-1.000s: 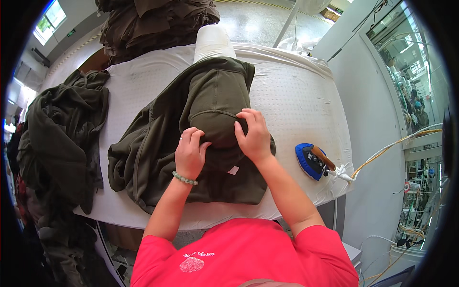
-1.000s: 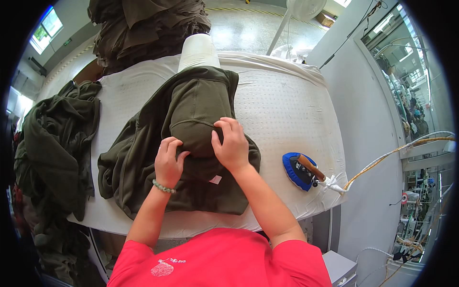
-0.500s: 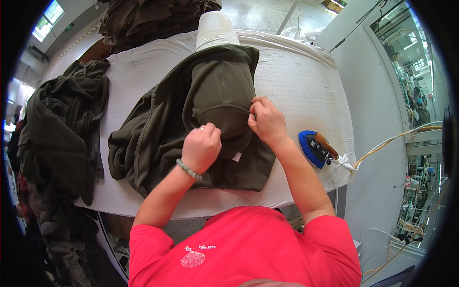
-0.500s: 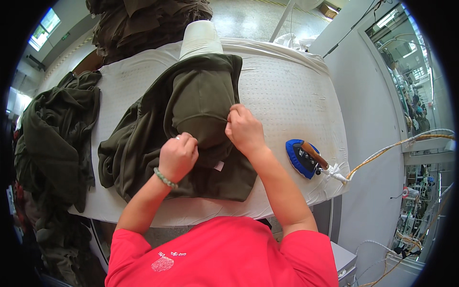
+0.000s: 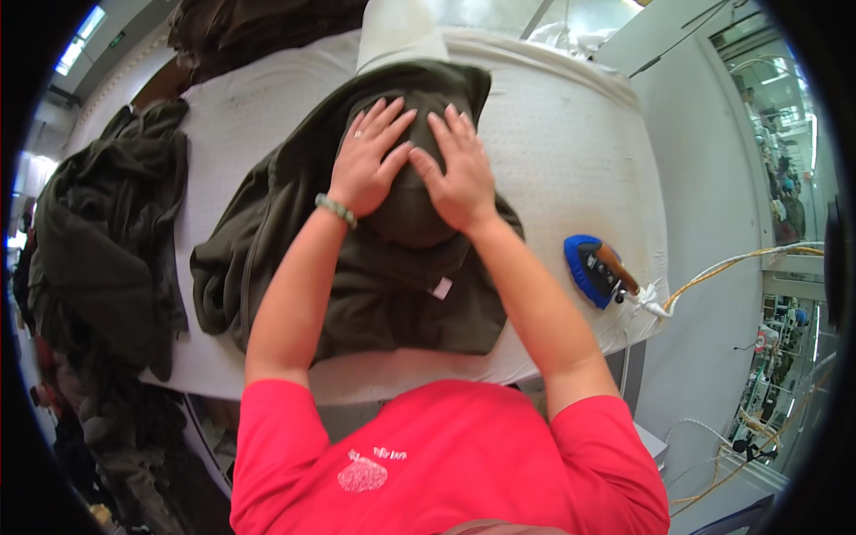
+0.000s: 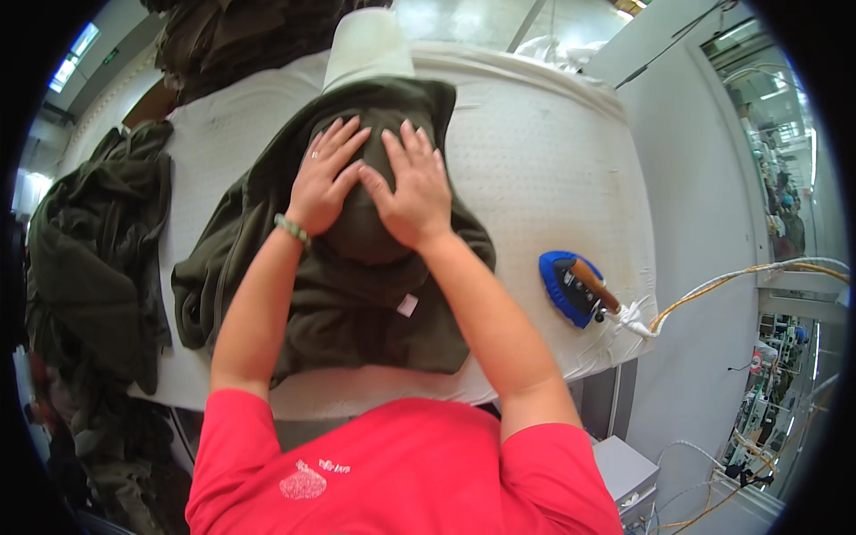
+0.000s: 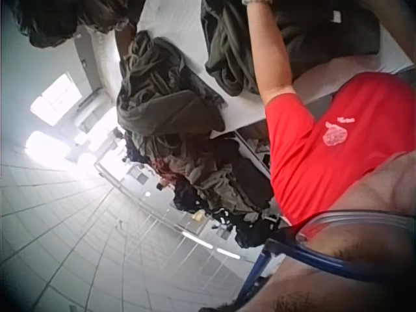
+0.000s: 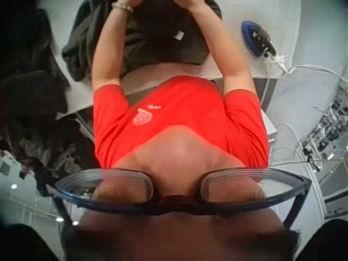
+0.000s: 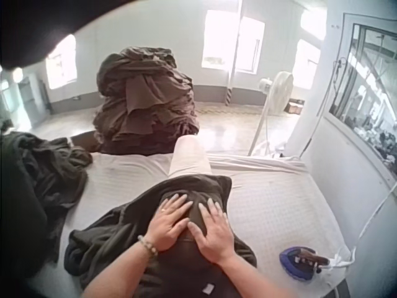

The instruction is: Ironing and folding olive green jackets on a factory workbench.

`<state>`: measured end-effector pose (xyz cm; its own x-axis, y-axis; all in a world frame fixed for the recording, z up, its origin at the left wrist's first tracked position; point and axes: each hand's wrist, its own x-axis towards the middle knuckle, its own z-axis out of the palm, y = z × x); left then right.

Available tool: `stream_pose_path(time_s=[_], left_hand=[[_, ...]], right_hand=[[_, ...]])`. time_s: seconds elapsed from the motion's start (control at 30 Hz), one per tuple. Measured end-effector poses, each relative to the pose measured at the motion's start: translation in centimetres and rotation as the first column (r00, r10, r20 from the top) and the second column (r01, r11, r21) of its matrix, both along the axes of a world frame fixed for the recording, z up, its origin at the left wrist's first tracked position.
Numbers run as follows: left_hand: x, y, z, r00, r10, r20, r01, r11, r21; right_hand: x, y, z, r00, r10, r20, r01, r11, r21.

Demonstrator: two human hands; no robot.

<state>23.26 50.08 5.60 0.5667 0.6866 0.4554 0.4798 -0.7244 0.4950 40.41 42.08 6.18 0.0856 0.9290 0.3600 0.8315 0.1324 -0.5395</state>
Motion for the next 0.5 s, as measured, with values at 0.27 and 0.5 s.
stream_pose_path(time_s=[0.27, 0.5], left_hand=[[-1.6, -3.5, -1.0, 0.989, 0.13, 0.064, -0.131, 0.991, 0.023], [7.8, -11.0, 0.9, 0.892, -0.11, -0.439, 0.237, 0.94, 0.246]], right_hand=[[15.2, -10.3, -0.8, 0.914, -0.016, 0.406, 0.05, 0.996, -0.073], [25.2, -23.1, -4.4, 0.74, -0.365, 0.564, 0.592, 0.752, -0.289]])
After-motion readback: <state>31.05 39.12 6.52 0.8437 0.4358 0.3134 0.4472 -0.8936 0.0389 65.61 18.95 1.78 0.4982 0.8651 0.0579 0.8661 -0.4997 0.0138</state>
